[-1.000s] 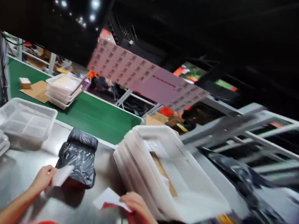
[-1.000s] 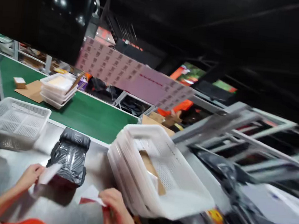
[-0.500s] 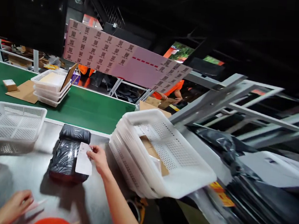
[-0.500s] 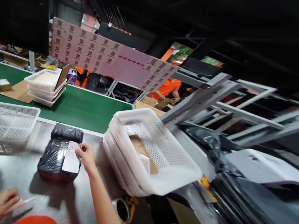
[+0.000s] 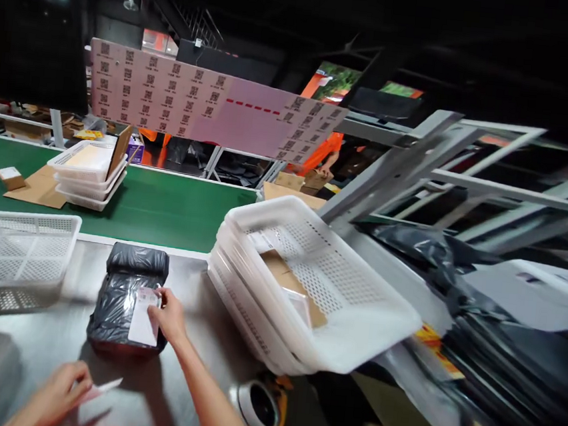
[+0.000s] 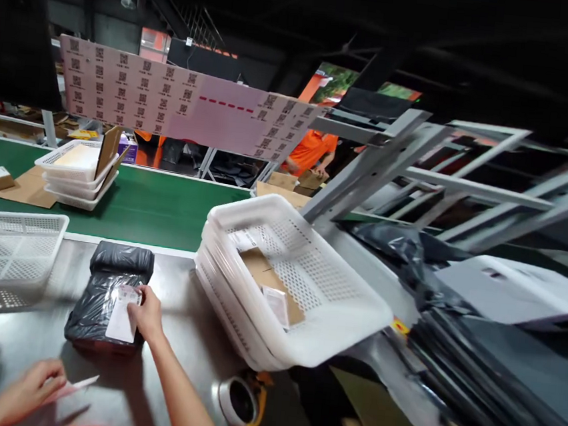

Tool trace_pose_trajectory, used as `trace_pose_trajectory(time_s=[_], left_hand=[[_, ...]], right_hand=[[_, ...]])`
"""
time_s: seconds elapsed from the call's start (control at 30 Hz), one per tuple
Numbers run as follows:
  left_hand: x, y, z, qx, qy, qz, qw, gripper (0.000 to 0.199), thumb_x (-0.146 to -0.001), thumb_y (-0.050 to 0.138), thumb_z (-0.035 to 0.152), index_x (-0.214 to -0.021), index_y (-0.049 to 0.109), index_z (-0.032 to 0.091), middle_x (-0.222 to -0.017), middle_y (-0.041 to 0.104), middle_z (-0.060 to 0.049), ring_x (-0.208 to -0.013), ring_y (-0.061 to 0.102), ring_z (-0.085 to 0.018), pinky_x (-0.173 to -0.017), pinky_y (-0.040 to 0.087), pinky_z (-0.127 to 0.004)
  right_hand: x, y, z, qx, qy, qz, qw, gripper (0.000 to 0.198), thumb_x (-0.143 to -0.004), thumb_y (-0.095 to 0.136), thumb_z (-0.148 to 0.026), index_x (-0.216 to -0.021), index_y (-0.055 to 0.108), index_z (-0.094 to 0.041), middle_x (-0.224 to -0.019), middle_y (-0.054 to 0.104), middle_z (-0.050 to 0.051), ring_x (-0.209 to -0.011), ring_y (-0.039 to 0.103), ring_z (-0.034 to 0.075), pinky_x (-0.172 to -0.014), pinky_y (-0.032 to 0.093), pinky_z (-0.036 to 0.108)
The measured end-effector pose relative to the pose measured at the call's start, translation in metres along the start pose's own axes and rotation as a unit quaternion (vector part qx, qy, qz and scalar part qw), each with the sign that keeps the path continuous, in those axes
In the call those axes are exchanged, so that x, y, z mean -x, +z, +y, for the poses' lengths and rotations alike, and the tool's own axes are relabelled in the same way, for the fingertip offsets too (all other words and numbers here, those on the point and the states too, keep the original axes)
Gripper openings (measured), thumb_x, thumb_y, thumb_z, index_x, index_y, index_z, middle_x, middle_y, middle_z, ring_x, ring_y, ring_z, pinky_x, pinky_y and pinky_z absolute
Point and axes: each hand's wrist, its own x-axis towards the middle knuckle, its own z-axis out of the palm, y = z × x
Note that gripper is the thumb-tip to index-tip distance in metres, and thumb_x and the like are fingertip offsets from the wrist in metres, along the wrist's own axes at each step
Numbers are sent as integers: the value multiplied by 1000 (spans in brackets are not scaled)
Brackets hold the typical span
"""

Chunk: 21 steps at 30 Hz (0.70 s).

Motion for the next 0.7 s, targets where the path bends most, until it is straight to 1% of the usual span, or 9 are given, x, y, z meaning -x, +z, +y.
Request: trace_pose_trajectory(time_s=[0.1,0.2,0.23,0.27,0.37,0.43,0.5,0.57,0.7], left_hand=[[-9,2,5,-13,13,-20,1000,49,-95,44,68,-78,60,26,-94,79,-9,-92,69,-28,-88,52,-38],[-12,5,-5,-33,12,-29,999,45,-98,44,63,-78,59,26,-93,78,-8,-92,69,-28,-86,51,-38],[-12,5,-9,-37,13,-31,999,45,-99,45,63,-79,60,25,-93,78,-8,-92,69,-28,-87,51,-38],[-12,5,-13,-41,13,-33,999,46,-99,46,65,-79,59,25,-94,78,-8,-92,69,-28,-87,51,-37],[-9,3,-21,-49,2,-40,998,49,-97,48,70,-79,59,26,-95,78,-7,-94,68,-27,-89,52,-36],[-8,1,-23,-53,-5,-52,997,50,-97,46,71,-79,59,26,-94,78,-7,-94,68,-27,-90,52,-36],[-8,-1,-24,-53,-1,-54,997,54,-96,44,74,-79,60,26,-94,78,-8,-93,68,-27,-90,53,-37],[-9,-4,-23,-46,8,-50,998,60,-95,41,80,-79,61,25,-94,78,-8,-93,67,-27,-91,53,-36],[-13,-13,-15,-25,28,-77,996,84,-82,31,105,-76,59,26,-87,74,-7,-90,65,-27,-90,54,-37]], right_hand=[[15,6,0,45,-57,4,997,66,-69,66,-13,-135,70,-16,-125,79,14,-118,74,36,-110,60,53],[35,12,2,138,-126,30,982,85,-79,63,-7,-163,52,-11,-164,57,28,-156,51,47,-130,39,72],[42,12,3,181,-160,27,970,82,-84,62,-7,-165,51,-12,-171,50,29,-161,45,48,-130,36,76],[48,11,5,217,-198,13,956,74,-89,61,-9,-163,55,-16,-173,49,27,-162,45,47,-130,38,75],[58,3,7,260,-281,-115,917,48,-103,63,-24,-151,70,-27,-162,67,15,-152,61,36,-128,50,60],[52,-5,3,275,-272,-208,898,52,-108,63,-37,-158,65,-25,-166,64,14,-158,55,36,-134,44,58],[34,-9,-6,291,-238,-256,891,63,-111,60,-44,-167,54,-16,-175,50,19,-167,41,40,-139,32,63],[13,-8,-15,291,-213,-252,898,66,-111,59,-44,-168,51,-10,-176,45,23,-168,39,41,-139,28,65],[-5,3,-27,277,-193,-196,921,60,-108,63,-38,-160,59,-10,-171,55,21,-162,48,38,-136,32,62]])
